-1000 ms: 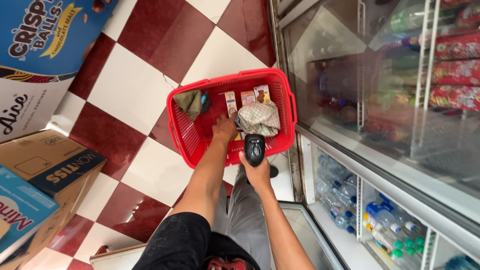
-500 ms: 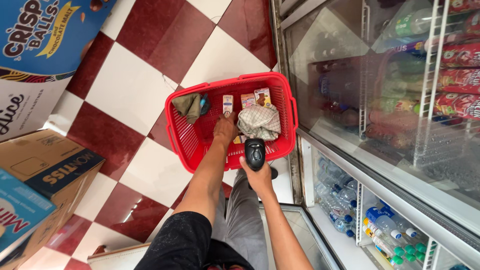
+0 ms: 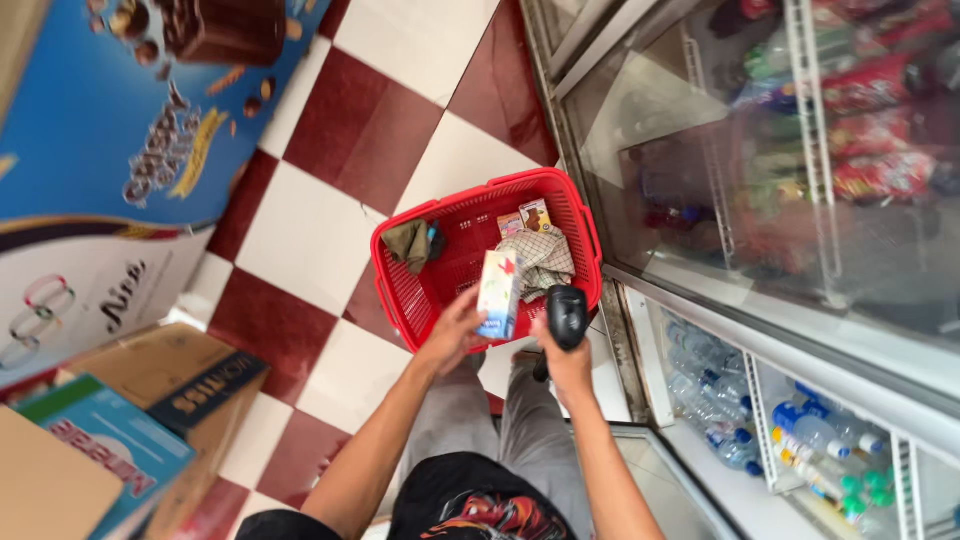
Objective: The person restocks a refrigerator by taking drink cartons from a basket, scanning them with a barcode scanner, and placing them onto the shelves before closing the refrigerator door.
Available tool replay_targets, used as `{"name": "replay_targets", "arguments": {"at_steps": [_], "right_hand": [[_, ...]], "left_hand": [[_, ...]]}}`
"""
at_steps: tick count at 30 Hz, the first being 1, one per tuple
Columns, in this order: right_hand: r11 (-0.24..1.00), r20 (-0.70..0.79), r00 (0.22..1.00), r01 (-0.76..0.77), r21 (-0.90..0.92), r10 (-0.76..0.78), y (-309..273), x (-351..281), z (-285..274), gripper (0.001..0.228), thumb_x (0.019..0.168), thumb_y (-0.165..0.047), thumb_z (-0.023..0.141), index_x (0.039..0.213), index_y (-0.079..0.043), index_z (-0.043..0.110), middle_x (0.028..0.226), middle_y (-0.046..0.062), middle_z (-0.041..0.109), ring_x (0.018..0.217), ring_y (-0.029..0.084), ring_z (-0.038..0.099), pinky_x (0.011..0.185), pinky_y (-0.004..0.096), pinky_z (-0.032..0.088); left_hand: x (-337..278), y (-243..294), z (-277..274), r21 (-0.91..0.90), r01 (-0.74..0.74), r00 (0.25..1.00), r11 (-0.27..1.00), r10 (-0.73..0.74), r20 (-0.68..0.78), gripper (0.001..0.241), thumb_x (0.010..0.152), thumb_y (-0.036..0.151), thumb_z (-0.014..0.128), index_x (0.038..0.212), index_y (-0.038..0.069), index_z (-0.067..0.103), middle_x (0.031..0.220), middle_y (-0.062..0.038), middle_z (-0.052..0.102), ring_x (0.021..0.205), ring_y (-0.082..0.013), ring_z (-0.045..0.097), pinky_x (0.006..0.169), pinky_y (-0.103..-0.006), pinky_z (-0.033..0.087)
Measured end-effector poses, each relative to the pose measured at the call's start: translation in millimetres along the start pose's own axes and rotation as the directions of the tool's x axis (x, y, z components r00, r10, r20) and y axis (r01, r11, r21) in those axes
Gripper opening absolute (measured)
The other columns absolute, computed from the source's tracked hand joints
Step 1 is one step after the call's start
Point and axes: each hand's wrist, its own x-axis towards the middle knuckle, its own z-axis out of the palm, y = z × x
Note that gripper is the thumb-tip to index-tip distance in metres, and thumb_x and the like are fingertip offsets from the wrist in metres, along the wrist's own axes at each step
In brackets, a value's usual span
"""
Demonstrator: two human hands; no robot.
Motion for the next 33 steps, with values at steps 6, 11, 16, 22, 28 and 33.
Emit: {"name": "replay_targets", "arguments": {"at_steps": [6, 11, 16, 22, 28, 33], "right_hand": [[0.868, 0.026, 0.989, 0.113, 0.483, -0.144, -73.1, -36.5, -19.3, 0.046, 0.090, -0.019, 0.076, 0.132, -0.005, 0.066, 0.118, 0.004, 0.069, 0.105, 0.016, 0.065, 0.094, 0.034, 0.052], [0.775, -0.086, 0.958, 0.273, 0.570, -0.274, -114.9, -79.5, -50.5, 0.063, 0.082, -0.012, 0.079, 0.141, -0.005, 0.055, 0.136, 0.007, 0.062, 0.120, 0.017, 0.062, 0.106, 0.037, 0.050], [0.788, -0.221, 0.888, 0.459, 0.410, -0.403, -127.9, -110.9, -64.6, 0.052, 0.084, -0.007, 0.082, 0.132, -0.002, 0.062, 0.121, 0.007, 0.066, 0.111, 0.016, 0.064, 0.102, 0.035, 0.051], [0.922, -0.378, 0.862, 0.384, 0.047, -0.339, -143.1, -150.2, -76.1, 0.024, 0.096, -0.017, 0.079, 0.108, 0.002, 0.071, 0.097, 0.004, 0.072, 0.085, 0.012, 0.064, 0.079, 0.030, 0.053], [0.950, -0.303, 0.915, 0.302, 0.077, -0.266, -145.9, -196.5, -68.3, 0.026, 0.094, -0.026, 0.073, 0.104, -0.002, 0.074, 0.085, 0.005, 0.074, 0.073, 0.015, 0.067, 0.069, 0.031, 0.054], [0.931, -0.256, 0.897, 0.360, -0.053, -0.361, -146.6, -208.2, -62.8, 0.030, 0.089, -0.028, 0.076, 0.104, -0.002, 0.074, 0.091, 0.006, 0.078, 0.083, 0.014, 0.073, 0.075, 0.030, 0.056]], "left_hand": [[-47.5, 44.6, 76.9, 0.035, 0.169, 0.877, 0.985, -0.166, 0.451, 0.074, 0.096, 0.020, 0.069, 0.160, 0.009, 0.035, 0.149, -0.009, 0.054, 0.135, -0.0223, 0.056, 0.112, -0.0427, 0.047], [-64.4, 64.1, 151.9, 0.383, -0.053, 0.854, 0.922, -0.157, 0.496, 0.068, 0.090, 0.022, 0.073, 0.149, 0.013, 0.039, 0.137, -0.010, 0.057, 0.123, -0.0181, 0.057, 0.102, -0.0359, 0.049], [-81.3, 70.6, 214.6, 0.761, -0.322, 0.932, 0.563, 0.049, 0.359, 0.044, 0.087, 0.027, 0.080, 0.119, 0.006, 0.060, 0.109, -0.009, 0.071, 0.101, -0.0155, 0.066, 0.090, -0.0336, 0.055], [-88.9, 70.5, 244.0, 0.692, -0.406, 0.898, 0.597, 0.118, 0.425, 0.040, 0.086, 0.023, 0.082, 0.114, 0.005, 0.060, 0.107, -0.006, 0.071, 0.099, -0.0126, 0.067, 0.088, -0.0310, 0.054], [-78.8, 60.5, 252.0, 0.582, -0.399, 0.899, 0.709, 0.178, 0.400, 0.037, 0.089, 0.014, 0.078, 0.118, 0.003, 0.058, 0.110, -0.006, 0.071, 0.100, -0.0125, 0.068, 0.089, -0.0301, 0.057], [-81.4, 55.0, 258.8, 0.585, -0.455, 0.877, 0.671, 0.225, 0.424, 0.035, 0.092, 0.011, 0.074, 0.121, 0.003, 0.057, 0.114, -0.005, 0.069, 0.102, -0.0125, 0.067, 0.090, -0.0284, 0.055]]}}
